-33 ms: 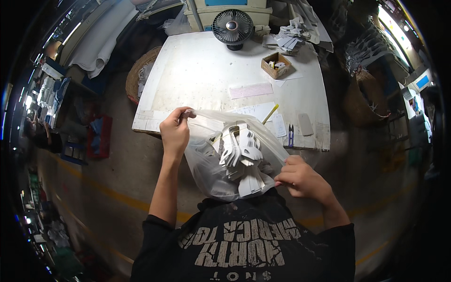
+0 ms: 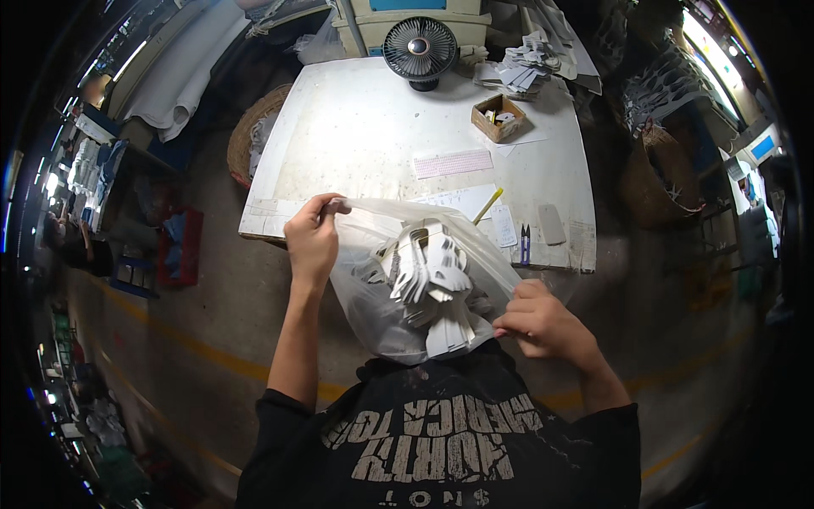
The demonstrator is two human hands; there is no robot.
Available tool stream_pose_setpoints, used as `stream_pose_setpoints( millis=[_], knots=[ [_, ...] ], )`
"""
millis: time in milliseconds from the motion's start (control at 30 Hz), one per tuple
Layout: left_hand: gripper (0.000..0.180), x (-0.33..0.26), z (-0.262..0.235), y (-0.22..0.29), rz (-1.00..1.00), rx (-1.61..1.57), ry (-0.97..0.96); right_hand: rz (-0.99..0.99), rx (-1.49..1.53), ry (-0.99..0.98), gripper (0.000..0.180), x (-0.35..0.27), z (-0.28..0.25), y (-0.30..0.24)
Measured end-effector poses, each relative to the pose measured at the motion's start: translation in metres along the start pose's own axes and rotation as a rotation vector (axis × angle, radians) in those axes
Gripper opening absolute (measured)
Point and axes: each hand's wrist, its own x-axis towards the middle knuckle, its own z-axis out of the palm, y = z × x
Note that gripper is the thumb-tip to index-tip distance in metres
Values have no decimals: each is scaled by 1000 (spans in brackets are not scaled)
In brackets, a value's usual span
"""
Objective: The person writes on a document at a table, then walks to another workstation. They unpack a plastic bag containing small white parts, write on a label, and place the parts into the bag. The person then ties the bag closed and hands the document to a coworker.
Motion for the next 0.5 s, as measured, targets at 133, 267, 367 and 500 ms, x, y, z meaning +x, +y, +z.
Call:
stream_pose_setpoints(
  millis=[133,267,367,500],
  knots=[
    [16,-6,-35,-14,-6,-70,120,-212,70,87,11,33,21,-33],
    [18,3,-72,-42,-24,-13,312,-471,81,-11,18,53,38,-64],
    [19,0,-79,-52,-108,84,351,-340,116,42,16,60,34,-53],
    [19,-8,-70,-33,-76,98,240,-224,50,103,12,50,22,-36]
  ],
)
